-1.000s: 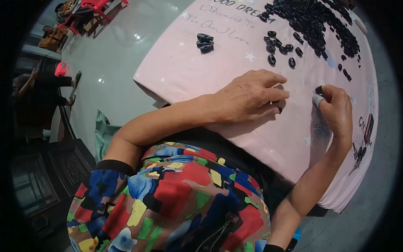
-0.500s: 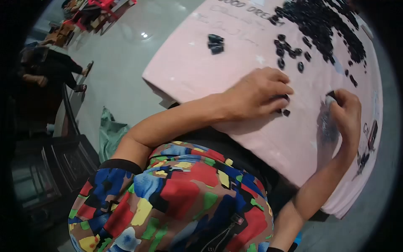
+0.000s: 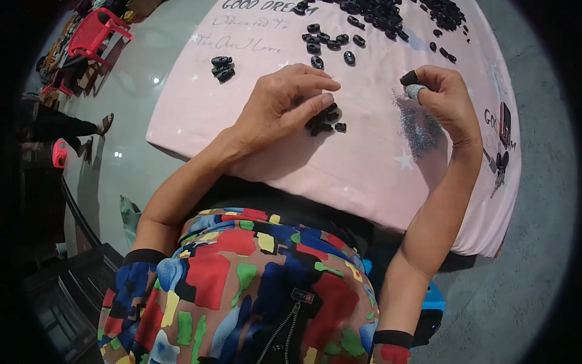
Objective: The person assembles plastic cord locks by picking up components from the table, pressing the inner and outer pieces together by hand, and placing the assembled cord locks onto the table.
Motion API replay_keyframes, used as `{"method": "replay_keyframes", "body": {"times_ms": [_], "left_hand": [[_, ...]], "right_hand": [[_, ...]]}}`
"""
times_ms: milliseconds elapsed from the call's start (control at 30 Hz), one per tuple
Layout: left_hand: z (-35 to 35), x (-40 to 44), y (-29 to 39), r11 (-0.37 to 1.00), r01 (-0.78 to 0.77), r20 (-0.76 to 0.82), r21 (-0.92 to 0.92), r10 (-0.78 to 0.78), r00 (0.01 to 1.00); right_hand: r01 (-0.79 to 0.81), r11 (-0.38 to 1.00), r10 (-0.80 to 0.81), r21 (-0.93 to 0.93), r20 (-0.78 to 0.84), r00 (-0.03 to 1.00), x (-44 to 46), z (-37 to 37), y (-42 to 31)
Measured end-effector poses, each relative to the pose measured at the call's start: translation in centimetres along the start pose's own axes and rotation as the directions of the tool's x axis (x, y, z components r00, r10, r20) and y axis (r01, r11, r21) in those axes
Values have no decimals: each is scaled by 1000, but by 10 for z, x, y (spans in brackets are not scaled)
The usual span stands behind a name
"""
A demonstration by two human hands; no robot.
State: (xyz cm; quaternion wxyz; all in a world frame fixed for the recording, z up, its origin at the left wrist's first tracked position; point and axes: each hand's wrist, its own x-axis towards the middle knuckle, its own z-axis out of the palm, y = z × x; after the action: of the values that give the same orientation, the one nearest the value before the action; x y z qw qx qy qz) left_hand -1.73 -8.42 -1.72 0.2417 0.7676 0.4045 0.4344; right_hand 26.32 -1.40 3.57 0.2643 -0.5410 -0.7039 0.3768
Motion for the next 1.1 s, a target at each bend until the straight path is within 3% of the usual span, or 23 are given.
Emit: {"method": "replay_keyframes", "body": {"times_ms": [200, 300, 433, 500, 600, 767, 867, 1100], "left_hand": [[-4, 12, 6, 999, 54, 44, -6, -53, 998], [-4, 24, 11, 1000, 8, 53, 16, -9, 999], [9, 39, 10, 981, 140, 105, -138, -126, 986], [17, 45, 9, 935, 248, 144, -255, -217, 965], [17, 53, 19, 710, 509, 323, -486, -395, 860], [21, 55, 6, 527, 565, 410, -635, -390, 824], [17, 52, 7, 455, 594, 430, -663, -418, 800], [15, 49, -1, 442, 581, 413, -684, -422, 807]], "right_hand": [[-16, 1000, 16, 23, 31, 999, -3, -2, -6], [9, 999, -11, 44, 38, 999, -4, -4, -9], [74, 987, -85, 143, 74, 994, -3, 1, -15], [118, 973, -134, 200, 70, 988, -2, 6, -19], [189, 945, -212, 266, 61, 975, -2, 16, -23], [249, 931, -272, 267, 53, 961, -2, 26, -28], [249, 954, -258, 166, 35, 965, -5, 30, -32], [265, 949, -272, 171, 16, 962, 2, 43, -27]]}}
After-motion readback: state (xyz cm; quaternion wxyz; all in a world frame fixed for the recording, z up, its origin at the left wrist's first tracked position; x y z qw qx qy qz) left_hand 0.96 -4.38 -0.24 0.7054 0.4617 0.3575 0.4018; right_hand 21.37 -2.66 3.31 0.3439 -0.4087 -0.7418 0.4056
